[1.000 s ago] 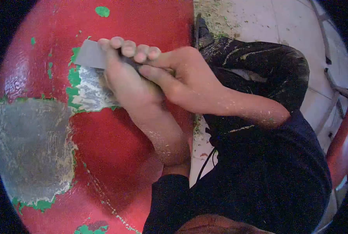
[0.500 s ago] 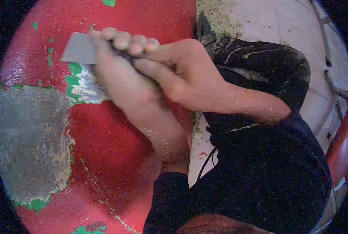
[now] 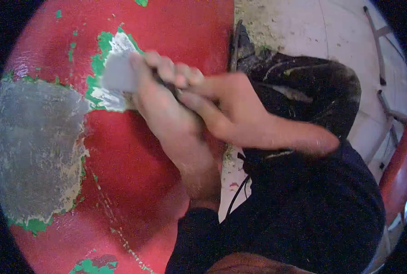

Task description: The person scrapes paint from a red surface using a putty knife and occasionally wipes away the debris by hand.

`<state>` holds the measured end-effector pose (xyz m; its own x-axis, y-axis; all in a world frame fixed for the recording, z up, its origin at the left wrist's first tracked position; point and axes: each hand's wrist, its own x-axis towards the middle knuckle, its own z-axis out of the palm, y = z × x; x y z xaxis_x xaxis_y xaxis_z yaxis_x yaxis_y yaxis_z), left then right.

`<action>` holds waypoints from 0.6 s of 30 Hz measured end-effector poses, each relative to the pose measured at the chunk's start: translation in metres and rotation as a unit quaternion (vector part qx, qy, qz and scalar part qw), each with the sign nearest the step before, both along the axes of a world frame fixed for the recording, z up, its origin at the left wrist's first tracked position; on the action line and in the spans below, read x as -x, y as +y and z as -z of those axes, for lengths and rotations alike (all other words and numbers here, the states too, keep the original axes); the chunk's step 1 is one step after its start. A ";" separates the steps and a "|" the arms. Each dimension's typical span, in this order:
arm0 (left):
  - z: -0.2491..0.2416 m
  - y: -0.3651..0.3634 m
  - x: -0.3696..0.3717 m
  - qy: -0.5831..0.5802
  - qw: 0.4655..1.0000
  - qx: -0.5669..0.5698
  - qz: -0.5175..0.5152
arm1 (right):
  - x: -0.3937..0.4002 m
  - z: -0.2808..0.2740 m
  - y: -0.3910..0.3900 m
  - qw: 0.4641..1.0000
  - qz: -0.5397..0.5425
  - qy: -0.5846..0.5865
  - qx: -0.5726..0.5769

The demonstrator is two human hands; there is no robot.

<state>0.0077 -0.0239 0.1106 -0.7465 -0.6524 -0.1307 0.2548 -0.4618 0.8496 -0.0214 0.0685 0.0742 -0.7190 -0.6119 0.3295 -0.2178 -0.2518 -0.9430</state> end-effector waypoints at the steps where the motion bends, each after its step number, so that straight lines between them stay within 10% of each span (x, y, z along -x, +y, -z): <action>1: -0.007 -0.004 0.004 -0.006 1.000 -0.005 0.004 | 0.002 0.001 -0.007 0.999 0.035 0.038 0.001; 18: -0.017 -0.017 0.009 0.029 0.999 0.009 0.016 | -0.002 0.003 -0.007 1.000 0.011 0.019 0.006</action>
